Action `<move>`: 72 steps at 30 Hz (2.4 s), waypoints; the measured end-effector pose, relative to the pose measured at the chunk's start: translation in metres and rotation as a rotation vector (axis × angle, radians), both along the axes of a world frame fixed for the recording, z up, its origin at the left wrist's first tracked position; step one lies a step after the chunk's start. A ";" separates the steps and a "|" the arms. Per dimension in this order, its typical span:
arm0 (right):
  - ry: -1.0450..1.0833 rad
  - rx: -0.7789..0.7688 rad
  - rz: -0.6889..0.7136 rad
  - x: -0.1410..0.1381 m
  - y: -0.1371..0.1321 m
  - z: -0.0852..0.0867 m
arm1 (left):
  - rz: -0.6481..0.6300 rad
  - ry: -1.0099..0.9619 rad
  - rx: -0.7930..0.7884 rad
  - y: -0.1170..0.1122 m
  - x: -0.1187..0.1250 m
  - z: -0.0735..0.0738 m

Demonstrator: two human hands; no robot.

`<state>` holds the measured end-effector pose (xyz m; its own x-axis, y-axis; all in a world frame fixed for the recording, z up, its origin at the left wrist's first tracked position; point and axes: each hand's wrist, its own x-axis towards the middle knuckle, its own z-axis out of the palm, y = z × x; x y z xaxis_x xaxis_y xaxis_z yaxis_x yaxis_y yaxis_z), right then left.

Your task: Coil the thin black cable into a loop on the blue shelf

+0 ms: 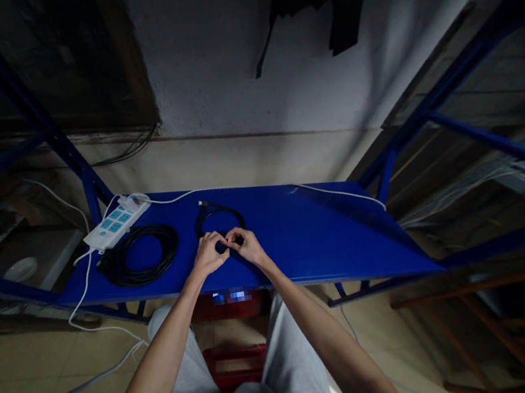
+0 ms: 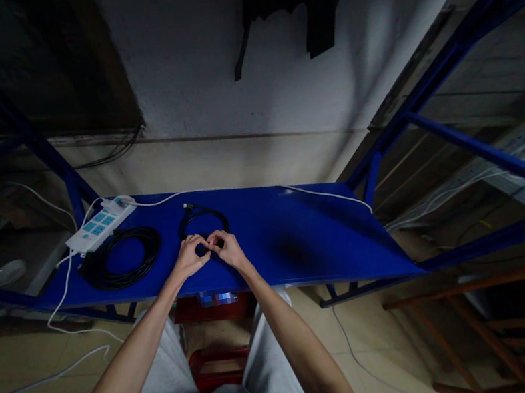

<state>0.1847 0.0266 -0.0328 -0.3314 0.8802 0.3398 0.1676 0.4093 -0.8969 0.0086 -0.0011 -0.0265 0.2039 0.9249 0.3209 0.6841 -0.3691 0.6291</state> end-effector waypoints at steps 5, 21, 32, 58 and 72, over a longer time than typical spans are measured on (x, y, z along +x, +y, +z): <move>0.060 -0.056 0.013 -0.002 0.001 -0.001 | 0.001 -0.042 -0.018 0.002 -0.002 -0.004; -0.048 0.085 -0.039 -0.006 -0.007 -0.001 | -0.004 -0.227 0.011 0.007 -0.005 -0.009; -0.314 0.337 -0.070 -0.012 -0.023 0.002 | -0.018 -0.207 0.065 0.015 -0.008 -0.019; -0.360 0.393 -0.107 -0.015 -0.025 0.006 | -0.045 0.010 0.119 -0.001 -0.003 -0.006; -0.267 0.260 -0.211 -0.010 -0.021 0.006 | -0.029 -0.096 0.134 0.001 0.000 -0.008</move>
